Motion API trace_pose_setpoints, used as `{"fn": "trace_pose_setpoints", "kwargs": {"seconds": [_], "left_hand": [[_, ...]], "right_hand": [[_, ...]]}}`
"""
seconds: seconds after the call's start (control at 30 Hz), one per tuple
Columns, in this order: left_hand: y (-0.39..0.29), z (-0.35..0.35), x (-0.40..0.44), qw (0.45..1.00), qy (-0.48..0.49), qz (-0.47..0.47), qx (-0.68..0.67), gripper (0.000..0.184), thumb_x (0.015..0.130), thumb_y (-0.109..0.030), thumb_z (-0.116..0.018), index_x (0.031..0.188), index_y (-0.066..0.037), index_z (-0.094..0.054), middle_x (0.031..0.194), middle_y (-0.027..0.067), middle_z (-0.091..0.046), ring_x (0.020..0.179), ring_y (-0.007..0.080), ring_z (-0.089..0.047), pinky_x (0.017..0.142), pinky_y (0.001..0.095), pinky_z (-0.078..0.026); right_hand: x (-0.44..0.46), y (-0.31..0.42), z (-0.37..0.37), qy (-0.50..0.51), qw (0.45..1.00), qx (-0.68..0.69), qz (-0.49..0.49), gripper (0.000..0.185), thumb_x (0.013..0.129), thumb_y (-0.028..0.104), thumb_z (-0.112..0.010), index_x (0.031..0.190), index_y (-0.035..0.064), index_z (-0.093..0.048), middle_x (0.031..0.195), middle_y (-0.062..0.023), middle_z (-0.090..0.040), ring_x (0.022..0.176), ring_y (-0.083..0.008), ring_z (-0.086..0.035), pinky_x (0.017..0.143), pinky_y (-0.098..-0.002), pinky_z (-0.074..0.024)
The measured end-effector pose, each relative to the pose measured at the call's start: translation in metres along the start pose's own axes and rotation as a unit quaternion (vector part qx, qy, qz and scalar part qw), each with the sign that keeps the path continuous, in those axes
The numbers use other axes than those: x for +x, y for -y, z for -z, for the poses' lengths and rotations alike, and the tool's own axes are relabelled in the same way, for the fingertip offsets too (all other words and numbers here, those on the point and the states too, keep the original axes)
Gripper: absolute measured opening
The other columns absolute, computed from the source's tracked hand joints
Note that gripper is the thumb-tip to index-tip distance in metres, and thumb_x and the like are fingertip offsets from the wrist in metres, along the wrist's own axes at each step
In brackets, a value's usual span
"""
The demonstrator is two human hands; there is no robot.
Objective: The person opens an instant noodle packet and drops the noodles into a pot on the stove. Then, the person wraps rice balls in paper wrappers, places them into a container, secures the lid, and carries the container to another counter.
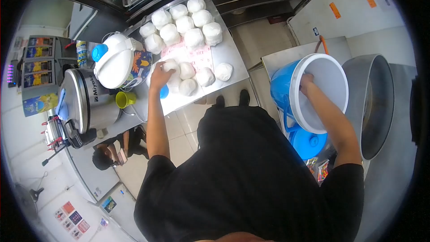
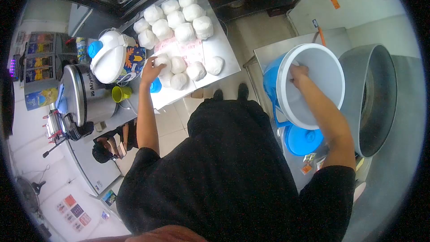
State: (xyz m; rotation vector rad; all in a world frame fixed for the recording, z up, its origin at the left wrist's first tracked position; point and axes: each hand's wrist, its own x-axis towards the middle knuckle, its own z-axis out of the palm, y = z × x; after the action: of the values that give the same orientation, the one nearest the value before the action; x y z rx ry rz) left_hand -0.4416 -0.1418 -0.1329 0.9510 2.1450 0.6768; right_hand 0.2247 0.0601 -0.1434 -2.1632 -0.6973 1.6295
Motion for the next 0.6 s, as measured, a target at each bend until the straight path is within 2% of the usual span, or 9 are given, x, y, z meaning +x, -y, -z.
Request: {"fn": "trace_pose_setpoints", "kwargs": {"seconds": [0.1,0.2,0.27,0.33,0.4,0.47,0.57,0.6], "left_hand": [[-0.025,0.005,-0.018,0.987,-0.032,-0.021,0.156,0.080,0.081,-0.038,-0.084,0.148,-0.006,-0.056,0.142,0.0281,-0.060,0.126,0.0440,-0.064,0.109,0.0481,-0.050],[-0.032,0.000,-0.035,0.970,-0.082,-0.118,0.196,0.079,0.082,-0.038,-0.082,0.151,-0.007,-0.055,0.141,0.0284,-0.060,0.131,0.0464,-0.059,0.112,0.0504,-0.047],[-0.029,0.002,-0.038,0.971,-0.071,-0.118,0.195,0.078,0.083,-0.038,-0.082,0.150,-0.006,-0.055,0.142,0.0287,-0.060,0.132,0.0464,-0.058,0.112,0.0505,-0.048],[-0.035,0.001,-0.036,0.968,-0.083,-0.132,0.196,0.076,0.085,-0.037,-0.081,0.149,-0.004,-0.056,0.142,0.0286,-0.060,0.132,0.0461,-0.058,0.112,0.0506,-0.048],[-0.047,0.001,-0.050,0.963,-0.118,-0.144,0.196,0.072,0.087,-0.035,-0.080,0.147,-0.002,-0.057,0.141,0.0281,-0.060,0.131,0.0455,-0.058,0.111,0.0506,-0.048],[-0.066,0.008,-0.064,0.952,-0.138,-0.194,0.194,0.065,0.089,-0.030,-0.079,0.143,-0.001,-0.059,0.138,0.0267,-0.063,0.128,0.0445,-0.060,0.109,0.0499,-0.049],[-0.083,-0.003,-0.088,0.957,-0.154,-0.219,0.114,0.054,0.091,-0.023,-0.078,0.138,0.000,-0.063,0.132,0.0239,-0.066,0.123,0.0417,-0.064,0.106,0.0485,-0.051],[-0.088,-0.012,-0.095,0.960,-0.157,-0.220,0.075,0.051,0.092,-0.021,-0.078,0.137,0.000,-0.064,0.130,0.0229,-0.067,0.121,0.0406,-0.065,0.105,0.0480,-0.051]], "right_hand": [[0.062,-0.027,0.013,-0.049,0.999,0.017,0.016,0.087,0.084,0.028,-0.084,0.153,0.0005,-0.039,0.147,-0.0207,-0.053,0.122,-0.0372,-0.060,0.101,-0.0565,-0.0510],[-0.009,0.006,0.009,-0.034,0.998,-0.037,0.025,0.072,0.082,0.036,-0.083,0.141,0.0065,-0.055,0.139,-0.0151,-0.059,0.114,-0.0322,-0.061,0.094,-0.0510,-0.0516],[-0.087,0.043,0.009,-0.004,0.998,-0.056,0.019,0.063,0.081,0.042,-0.083,0.133,0.0105,-0.065,0.133,-0.0113,-0.062,0.110,-0.0289,-0.062,0.089,-0.0473,-0.0521],[-0.162,0.077,0.014,0.034,0.998,-0.053,-0.007,0.054,0.089,0.048,-0.074,0.135,0.0195,-0.067,0.113,-0.0035,-0.069,0.091,-0.0188,-0.062,0.083,-0.0379,-0.0496],[-0.209,0.101,0.034,0.042,0.998,-0.052,0.013,0.048,0.087,0.043,-0.078,0.128,0.0200,-0.069,0.104,-0.0010,-0.069,0.087,-0.0165,-0.063,0.080,-0.0343,-0.0496],[-0.285,0.124,0.030,0.047,0.992,0.004,0.116,0.045,0.089,0.039,-0.078,0.125,0.0147,-0.068,0.101,-0.0012,-0.070,0.089,-0.0138,-0.064,0.076,-0.0310,-0.0492],[-0.343,0.123,0.000,0.110,0.965,0.070,0.228,0.045,0.090,0.036,-0.080,0.123,0.0087,-0.068,0.108,-0.0043,-0.072,0.092,-0.0149,-0.068,0.076,-0.0290,-0.0524],[-0.352,0.114,-0.024,0.124,0.959,0.079,0.242,0.049,0.089,0.033,-0.082,0.127,0.0060,-0.066,0.111,-0.0064,-0.072,0.096,-0.0163,-0.070,0.079,-0.0296,-0.0548]]}}
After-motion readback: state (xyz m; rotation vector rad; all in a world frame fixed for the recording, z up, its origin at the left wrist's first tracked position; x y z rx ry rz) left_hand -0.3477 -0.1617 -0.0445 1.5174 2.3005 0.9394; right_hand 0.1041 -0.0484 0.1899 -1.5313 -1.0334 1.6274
